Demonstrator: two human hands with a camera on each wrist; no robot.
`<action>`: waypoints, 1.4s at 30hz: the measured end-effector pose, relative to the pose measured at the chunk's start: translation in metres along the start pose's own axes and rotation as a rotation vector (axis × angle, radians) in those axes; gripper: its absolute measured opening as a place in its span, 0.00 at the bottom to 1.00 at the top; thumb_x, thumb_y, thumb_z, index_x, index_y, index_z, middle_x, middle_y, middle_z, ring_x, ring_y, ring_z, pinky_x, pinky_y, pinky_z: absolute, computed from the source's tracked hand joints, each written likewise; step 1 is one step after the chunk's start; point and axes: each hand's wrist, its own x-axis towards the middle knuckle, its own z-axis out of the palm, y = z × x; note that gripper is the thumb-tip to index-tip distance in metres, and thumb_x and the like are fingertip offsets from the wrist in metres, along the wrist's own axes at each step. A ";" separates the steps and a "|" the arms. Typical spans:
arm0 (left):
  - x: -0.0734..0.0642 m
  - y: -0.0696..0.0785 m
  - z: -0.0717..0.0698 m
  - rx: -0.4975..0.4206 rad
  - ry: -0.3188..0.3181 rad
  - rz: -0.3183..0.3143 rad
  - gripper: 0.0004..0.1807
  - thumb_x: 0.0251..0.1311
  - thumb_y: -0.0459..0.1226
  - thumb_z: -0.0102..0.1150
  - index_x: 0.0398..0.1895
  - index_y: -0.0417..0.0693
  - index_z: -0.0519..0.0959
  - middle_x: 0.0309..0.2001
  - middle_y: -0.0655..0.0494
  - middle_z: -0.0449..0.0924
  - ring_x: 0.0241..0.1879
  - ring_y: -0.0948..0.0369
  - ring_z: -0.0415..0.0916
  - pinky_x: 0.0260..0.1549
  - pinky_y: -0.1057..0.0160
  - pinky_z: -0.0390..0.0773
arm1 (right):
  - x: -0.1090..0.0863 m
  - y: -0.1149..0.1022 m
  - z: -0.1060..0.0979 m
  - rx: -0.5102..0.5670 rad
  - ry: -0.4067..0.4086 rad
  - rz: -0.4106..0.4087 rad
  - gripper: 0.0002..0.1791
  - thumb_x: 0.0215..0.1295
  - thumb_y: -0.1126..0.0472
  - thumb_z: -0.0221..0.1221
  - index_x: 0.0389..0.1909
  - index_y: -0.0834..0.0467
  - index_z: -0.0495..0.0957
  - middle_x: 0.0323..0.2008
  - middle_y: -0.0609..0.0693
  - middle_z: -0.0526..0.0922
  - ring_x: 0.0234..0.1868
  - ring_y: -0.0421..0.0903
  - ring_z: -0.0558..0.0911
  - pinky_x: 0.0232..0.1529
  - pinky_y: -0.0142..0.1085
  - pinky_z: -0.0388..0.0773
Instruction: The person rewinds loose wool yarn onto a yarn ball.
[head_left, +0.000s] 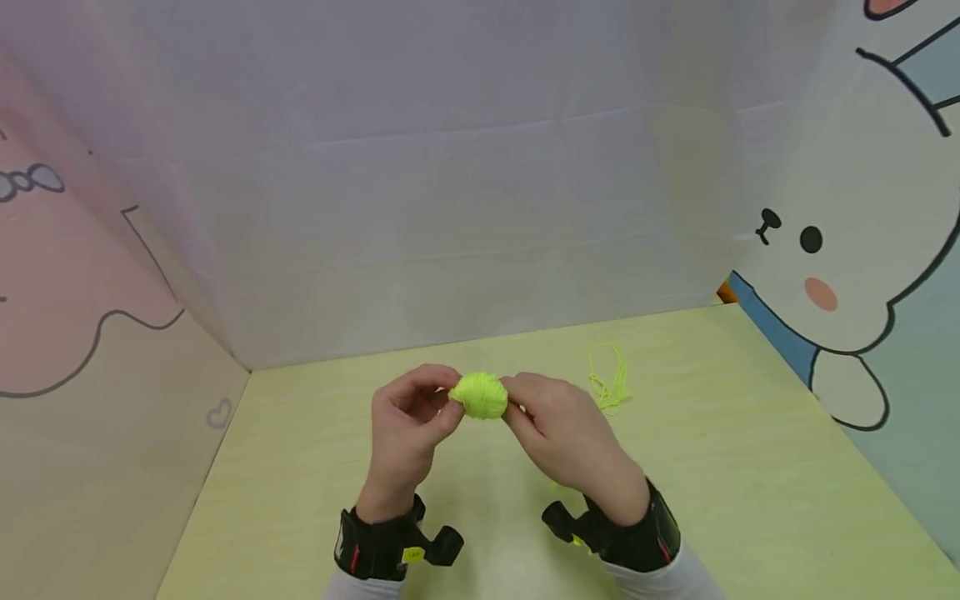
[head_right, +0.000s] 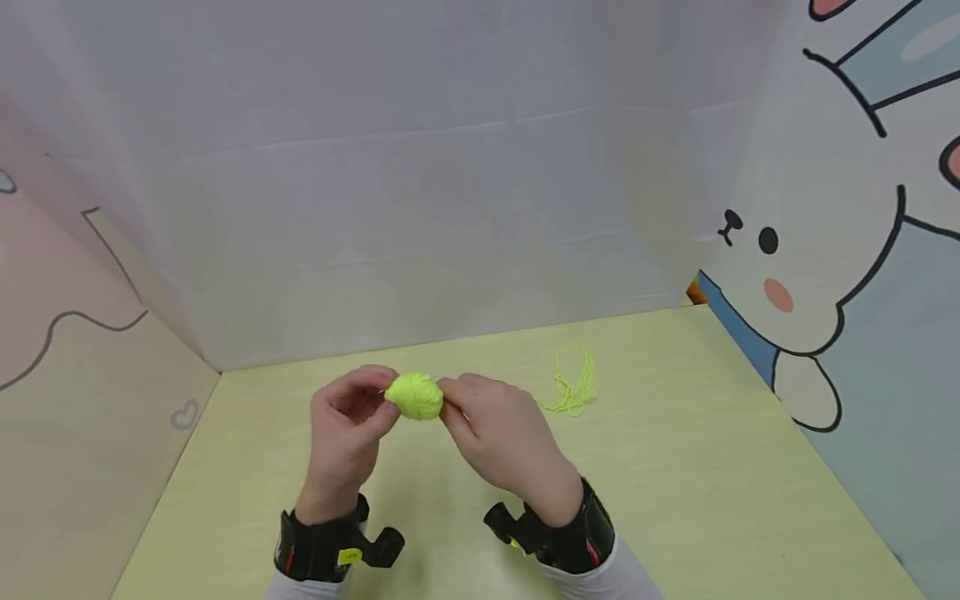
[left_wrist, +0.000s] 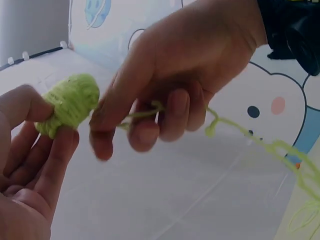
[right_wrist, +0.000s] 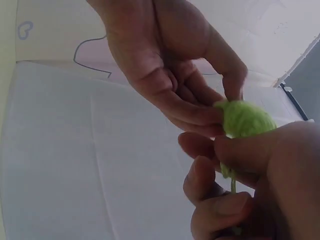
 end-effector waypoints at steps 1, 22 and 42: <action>-0.001 -0.001 0.001 -0.008 0.050 -0.036 0.11 0.56 0.25 0.67 0.43 0.37 0.82 0.42 0.52 0.83 0.40 0.57 0.79 0.40 0.67 0.83 | 0.000 -0.001 0.004 -0.021 -0.038 0.004 0.08 0.71 0.57 0.58 0.31 0.48 0.79 0.22 0.38 0.72 0.21 0.37 0.68 0.20 0.33 0.69; -0.003 -0.007 -0.003 0.425 0.043 -0.010 0.18 0.44 0.15 0.64 0.39 0.38 0.83 0.38 0.44 0.82 0.36 0.52 0.79 0.38 0.65 0.84 | -0.009 -0.002 -0.017 -0.025 0.196 -0.127 0.06 0.67 0.62 0.59 0.38 0.52 0.84 0.28 0.41 0.80 0.20 0.35 0.68 0.16 0.31 0.69; -0.007 -0.002 -0.006 0.044 -0.142 -0.026 0.13 0.49 0.17 0.63 0.39 0.32 0.79 0.40 0.49 0.82 0.38 0.53 0.78 0.40 0.65 0.84 | -0.007 0.003 -0.009 -0.056 0.004 -0.041 0.08 0.69 0.61 0.60 0.44 0.49 0.84 0.32 0.38 0.81 0.25 0.36 0.71 0.23 0.33 0.74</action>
